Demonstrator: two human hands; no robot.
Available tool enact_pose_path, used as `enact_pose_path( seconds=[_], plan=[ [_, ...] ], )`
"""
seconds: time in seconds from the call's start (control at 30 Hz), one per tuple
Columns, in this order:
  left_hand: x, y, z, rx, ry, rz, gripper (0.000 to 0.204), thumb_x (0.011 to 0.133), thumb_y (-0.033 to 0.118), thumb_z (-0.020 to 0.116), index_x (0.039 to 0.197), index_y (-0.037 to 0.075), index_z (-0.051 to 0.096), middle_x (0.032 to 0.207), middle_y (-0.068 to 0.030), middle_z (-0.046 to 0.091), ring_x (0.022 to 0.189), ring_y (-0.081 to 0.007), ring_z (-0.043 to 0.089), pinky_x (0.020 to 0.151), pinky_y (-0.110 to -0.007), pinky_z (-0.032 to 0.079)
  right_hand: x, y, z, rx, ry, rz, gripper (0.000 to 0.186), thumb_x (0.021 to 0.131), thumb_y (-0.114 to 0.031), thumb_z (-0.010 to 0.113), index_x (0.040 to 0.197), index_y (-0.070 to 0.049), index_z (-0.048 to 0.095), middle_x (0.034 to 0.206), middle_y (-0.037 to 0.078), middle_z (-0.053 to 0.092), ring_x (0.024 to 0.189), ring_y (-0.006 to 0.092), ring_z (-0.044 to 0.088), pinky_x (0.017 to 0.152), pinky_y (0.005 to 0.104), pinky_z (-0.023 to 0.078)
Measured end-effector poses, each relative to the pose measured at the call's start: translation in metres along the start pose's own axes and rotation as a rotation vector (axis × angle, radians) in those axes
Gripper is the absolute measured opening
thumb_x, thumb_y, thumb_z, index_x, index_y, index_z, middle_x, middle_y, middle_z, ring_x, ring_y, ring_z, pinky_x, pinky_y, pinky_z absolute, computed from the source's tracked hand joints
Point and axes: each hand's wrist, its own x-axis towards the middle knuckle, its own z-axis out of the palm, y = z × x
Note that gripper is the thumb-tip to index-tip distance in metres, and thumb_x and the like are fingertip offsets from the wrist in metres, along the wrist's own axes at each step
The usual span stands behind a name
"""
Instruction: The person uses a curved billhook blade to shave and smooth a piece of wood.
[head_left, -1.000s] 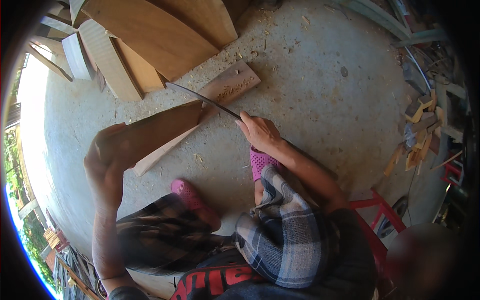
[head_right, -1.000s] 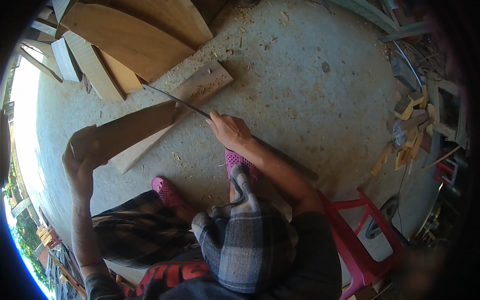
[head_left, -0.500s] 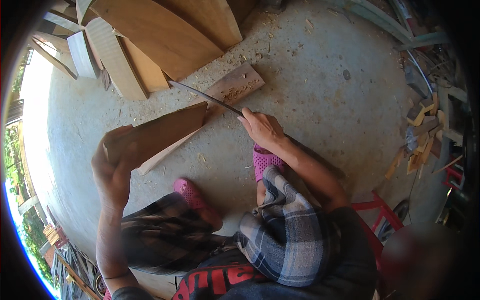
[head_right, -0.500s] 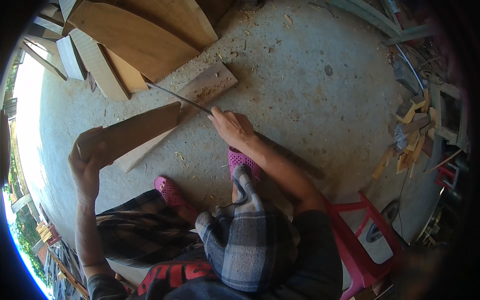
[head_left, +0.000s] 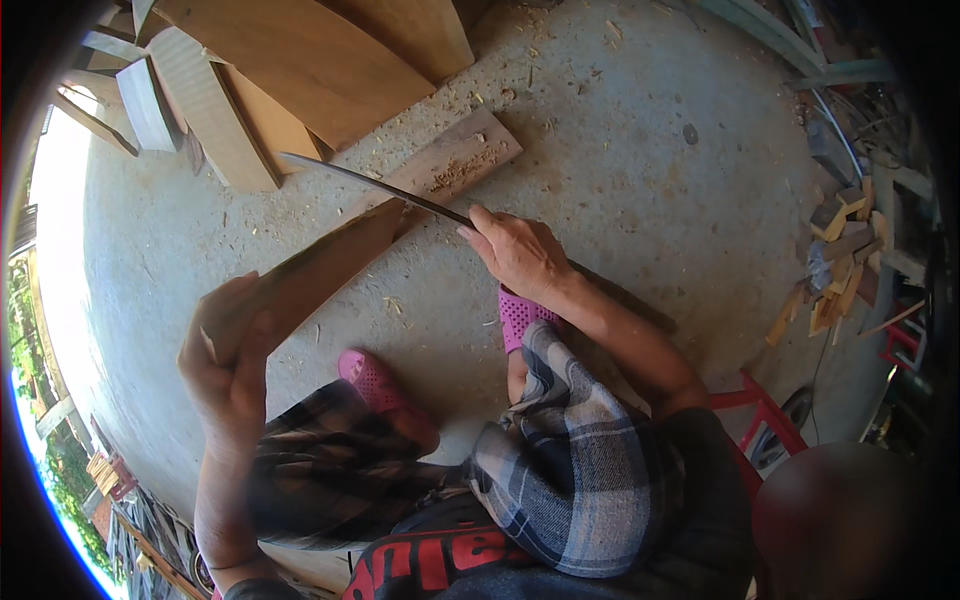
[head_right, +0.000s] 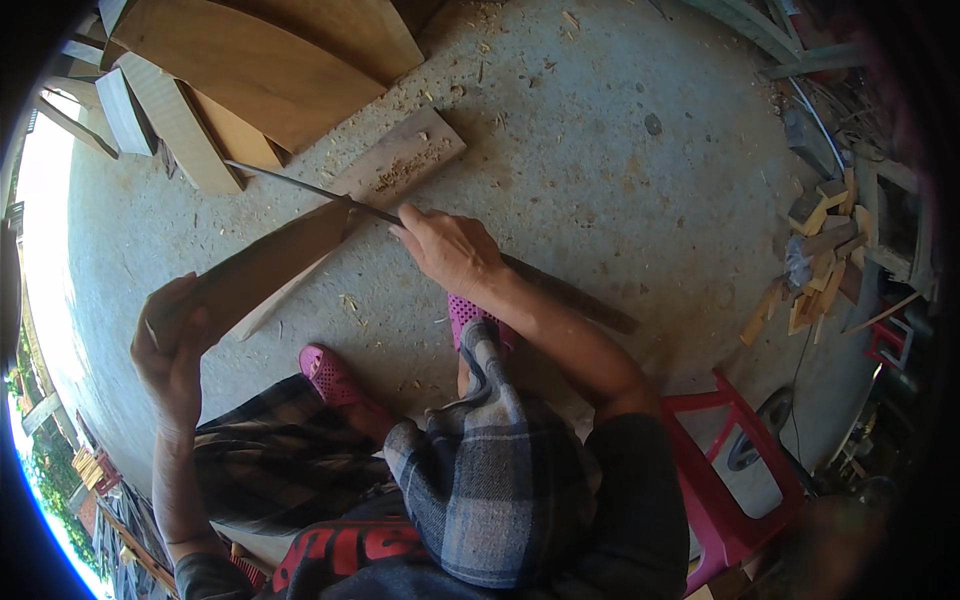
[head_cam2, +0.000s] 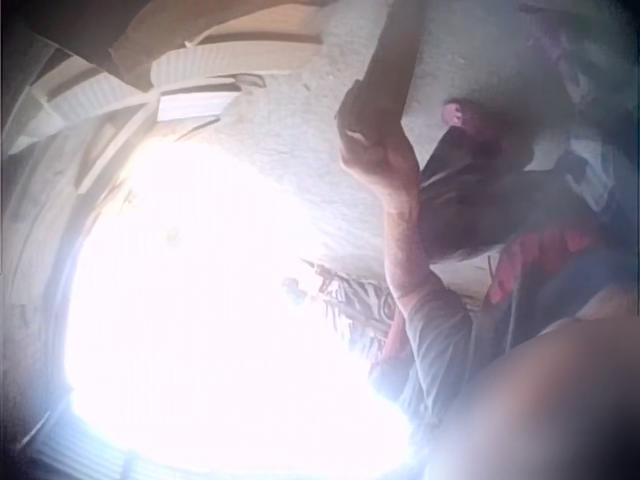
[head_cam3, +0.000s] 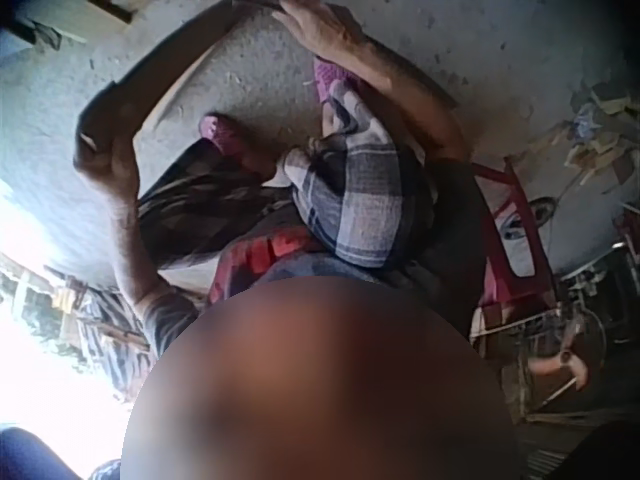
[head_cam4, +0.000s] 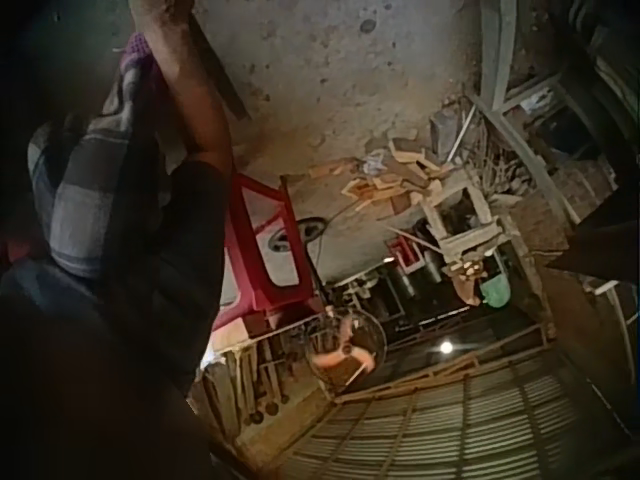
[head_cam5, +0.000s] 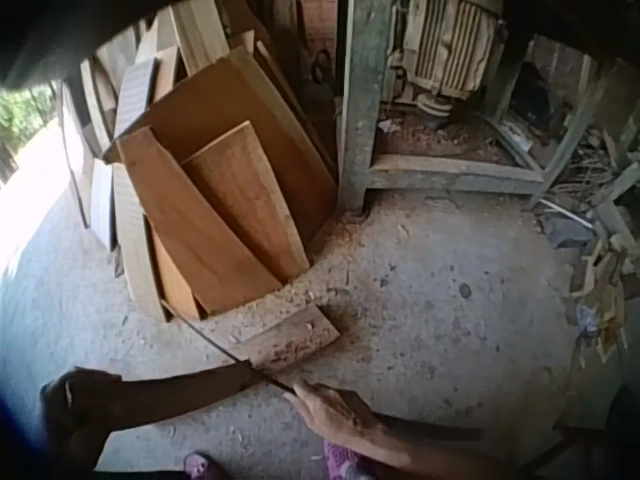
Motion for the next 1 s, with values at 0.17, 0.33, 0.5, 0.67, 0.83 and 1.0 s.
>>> enact_pose_path(
  seconds=[0.17,0.33,0.5,0.67,0.83,1.0],
  plan=[
    [-0.002,-0.002,-0.003,0.003,-0.008,-0.012,0.029,0.087,0.006,0.065,0.114,-0.005,0.062,0.108,-0.0132,0.068,0.105,-0.0203,0.063,0.094,-0.031,0.045,0.001,0.000,-0.006,0.058,0.025,-0.057,0.021,0.097,-0.024,0.055,0.096,-0.004,0.049,0.072,0.019,0.064,0.067,0.0406,0.064,0.054,0.0465,0.050],
    [-0.008,-0.002,-0.002,0.047,-0.003,0.011,0.029,0.089,0.010,0.064,0.115,-0.004,0.062,0.108,-0.0133,0.068,0.106,-0.0204,0.062,0.095,-0.031,0.045,0.003,0.000,-0.007,-0.116,-0.098,0.131,0.022,0.097,-0.025,0.057,0.094,-0.005,0.049,0.073,0.018,0.064,0.066,0.0389,0.064,0.054,0.0454,0.051],
    [-0.007,-0.005,-0.001,0.020,-0.001,-0.018,0.031,0.089,0.013,0.065,0.115,-0.004,0.062,0.109,-0.0133,0.068,0.106,-0.0204,0.062,0.095,-0.032,0.045,0.002,-0.004,-0.002,0.021,0.004,-0.037,0.023,0.097,-0.027,0.056,0.094,-0.005,0.049,0.072,0.018,0.064,0.067,0.0401,0.064,0.055,0.0477,0.050],
    [-0.003,0.003,-0.002,0.103,-0.009,0.029,0.030,0.088,0.013,0.067,0.114,-0.003,0.063,0.108,-0.0125,0.068,0.105,-0.0206,0.063,0.094,-0.032,0.046,0.008,-0.001,-0.002,-0.088,-0.185,0.122,0.023,0.098,-0.029,0.053,0.102,-0.007,0.049,0.078,0.019,0.067,0.074,0.0414,0.067,0.058,0.0507,0.052],
    [-0.005,0.002,0.001,0.052,0.007,-0.001,0.029,0.088,0.010,0.065,0.114,-0.003,0.063,0.108,-0.0126,0.068,0.104,-0.0203,0.063,0.094,-0.032,0.046,0.010,0.005,0.000,-0.060,-0.121,0.100,0.023,0.098,-0.028,0.054,0.099,-0.006,0.050,0.076,0.019,0.066,0.073,0.0414,0.066,0.059,0.0499,0.051],
    [-0.007,-0.006,-0.001,-0.010,0.020,-0.071,0.031,0.088,0.011,0.065,0.115,-0.002,0.063,0.109,-0.0125,0.068,0.104,-0.0194,0.062,0.093,-0.031,0.046,0.005,0.005,0.009,0.034,0.045,-0.032,0.022,0.099,-0.029,0.051,0.099,-0.006,0.050,0.075,0.018,0.066,0.072,0.0408,0.067,0.059,0.0493,0.052]
  ],
)
